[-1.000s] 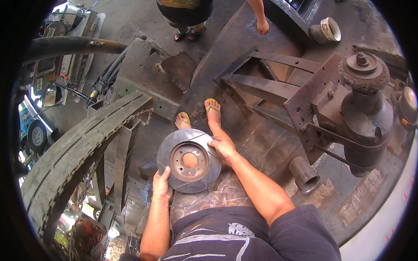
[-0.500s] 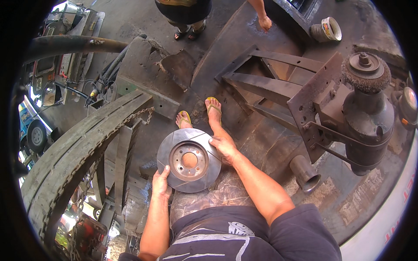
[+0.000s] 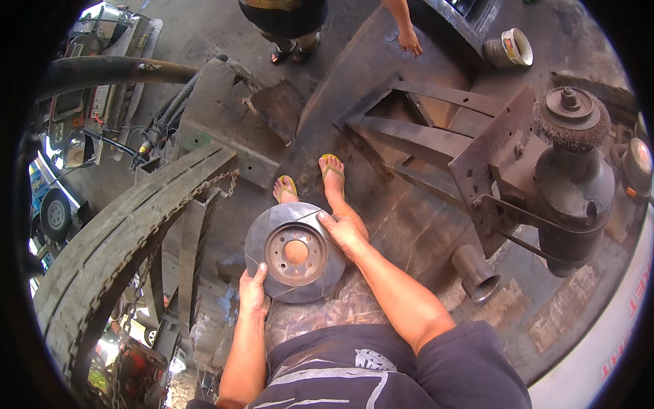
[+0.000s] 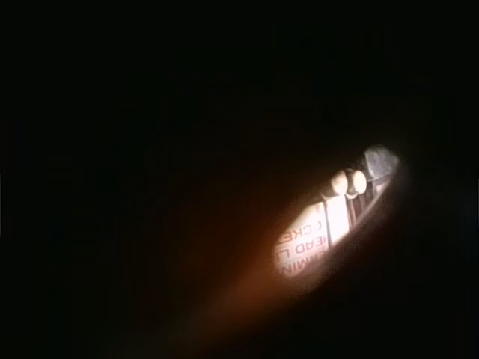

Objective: The person uses a handheld angle grinder to smooth the surface of a brake disc. They hold the disc steady with one hand while operating the tool with the other, moving the grinder across the disc face. The person then sets the disc aside and picks up another disc to continue the process.

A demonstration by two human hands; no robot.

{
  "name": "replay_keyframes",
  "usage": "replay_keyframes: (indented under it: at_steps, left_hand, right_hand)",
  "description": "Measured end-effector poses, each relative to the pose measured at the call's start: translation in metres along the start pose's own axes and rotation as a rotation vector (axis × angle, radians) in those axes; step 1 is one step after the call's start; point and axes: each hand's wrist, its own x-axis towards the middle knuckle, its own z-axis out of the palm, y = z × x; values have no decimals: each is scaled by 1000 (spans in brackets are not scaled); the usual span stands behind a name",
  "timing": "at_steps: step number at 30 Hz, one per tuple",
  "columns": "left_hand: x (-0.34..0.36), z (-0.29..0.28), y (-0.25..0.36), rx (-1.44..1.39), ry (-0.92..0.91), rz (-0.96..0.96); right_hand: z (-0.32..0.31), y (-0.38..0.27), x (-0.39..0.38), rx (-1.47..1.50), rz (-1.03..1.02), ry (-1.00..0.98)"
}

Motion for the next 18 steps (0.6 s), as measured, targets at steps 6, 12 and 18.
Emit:
replay_keyframes:
  at_steps: [6,12,18]
  left_hand:
    - [-2,8,17,-69,-7,-89]
    - [0,-1,13,-99,14,-148]
    - [-4,-1,1,-124,18,-128]
  right_hand:
    - [-20,1,-10,489,53,-257]
    - [-33,0,-19,400,-6,-385]
    - [-2,2,-7,-47,-56,29]
